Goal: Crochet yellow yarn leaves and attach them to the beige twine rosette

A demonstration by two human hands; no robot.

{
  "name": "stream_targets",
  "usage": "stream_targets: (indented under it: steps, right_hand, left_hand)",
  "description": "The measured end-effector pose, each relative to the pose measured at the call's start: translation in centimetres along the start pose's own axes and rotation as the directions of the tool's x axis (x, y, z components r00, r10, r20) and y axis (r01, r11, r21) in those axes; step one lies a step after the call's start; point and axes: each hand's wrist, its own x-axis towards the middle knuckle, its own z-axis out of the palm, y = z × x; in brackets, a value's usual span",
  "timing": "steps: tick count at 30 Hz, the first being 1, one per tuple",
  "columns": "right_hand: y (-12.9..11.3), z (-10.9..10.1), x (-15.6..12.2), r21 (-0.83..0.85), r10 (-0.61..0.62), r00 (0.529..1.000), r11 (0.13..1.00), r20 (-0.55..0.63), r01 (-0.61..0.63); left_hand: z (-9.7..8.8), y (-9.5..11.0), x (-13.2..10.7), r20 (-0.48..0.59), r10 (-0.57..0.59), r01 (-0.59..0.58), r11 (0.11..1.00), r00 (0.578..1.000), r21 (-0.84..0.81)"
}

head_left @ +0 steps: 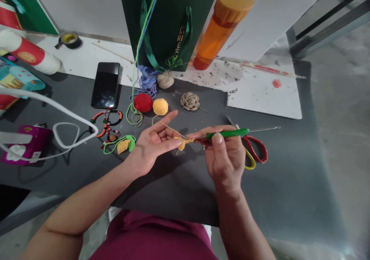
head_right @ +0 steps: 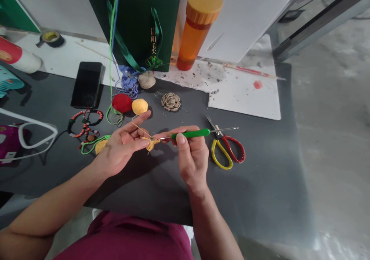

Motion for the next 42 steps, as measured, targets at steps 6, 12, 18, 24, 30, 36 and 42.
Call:
stream_targets:
  steps: [6, 12, 18, 24, 30, 36, 42]
  right_hand:
    - [0.09, 0.05, -0.02, -0.013, -0.01, 1.0, 1.0, -0.007, 0.01]
    - [-0.07, 0.11, 0.0, 0.002, -0.003, 1.0, 1.0, 0.001, 0.003]
    - [-0.3, 0.13, -0.05, -0.016, 0.001, 1.0, 1.0, -0.006, -0.001]
    - [-0.2, 0.1, -0.09, -0.017, 0.011, 1.0, 1.0, -0.01, -0.012]
    - [-0.37, 0.21, -0.16, -0.021, 0.023, 1.0, 1.0, -0.015, -0.024]
    - [-0.43, 0.22, -0.12, -0.066, 0.002, 1.0, 0.998, -0.019, -0.003]
    - [-0.47, 0.22, -0.16, -0.08, -0.005, 1.0, 0.997, -0.018, 0.003]
  left_hand:
    - [-0.07, -0.1, 0.04, -0.011, 0.026, -0.026, 0.999, 1.0, 0.029]
    - [-0.07, -0.04, -0.01, -0.008, 0.03, -0.03, 0.999, 1.0, 0.04]
    - [-0.02, -0.02, 0.0, -0.016, 0.02, -0.019, 0.999, 1.0, 0.047]
    - [0.03, 0.15, -0.12, -0.029, 0.009, -0.007, 0.999, 1.0, 0.054]
    - [-0.05, 0.04, -0.05, -0.028, 0.008, -0.006, 0.998, 1.0, 0.069]
    - [-0.01, 0.0, -0.04, -0.032, 0.006, -0.004, 0.998, 0.999, 0.061]
    - [-0.02, 0.11, -0.1, -0.038, 0.0, 0.003, 0.998, 0.999, 0.063]
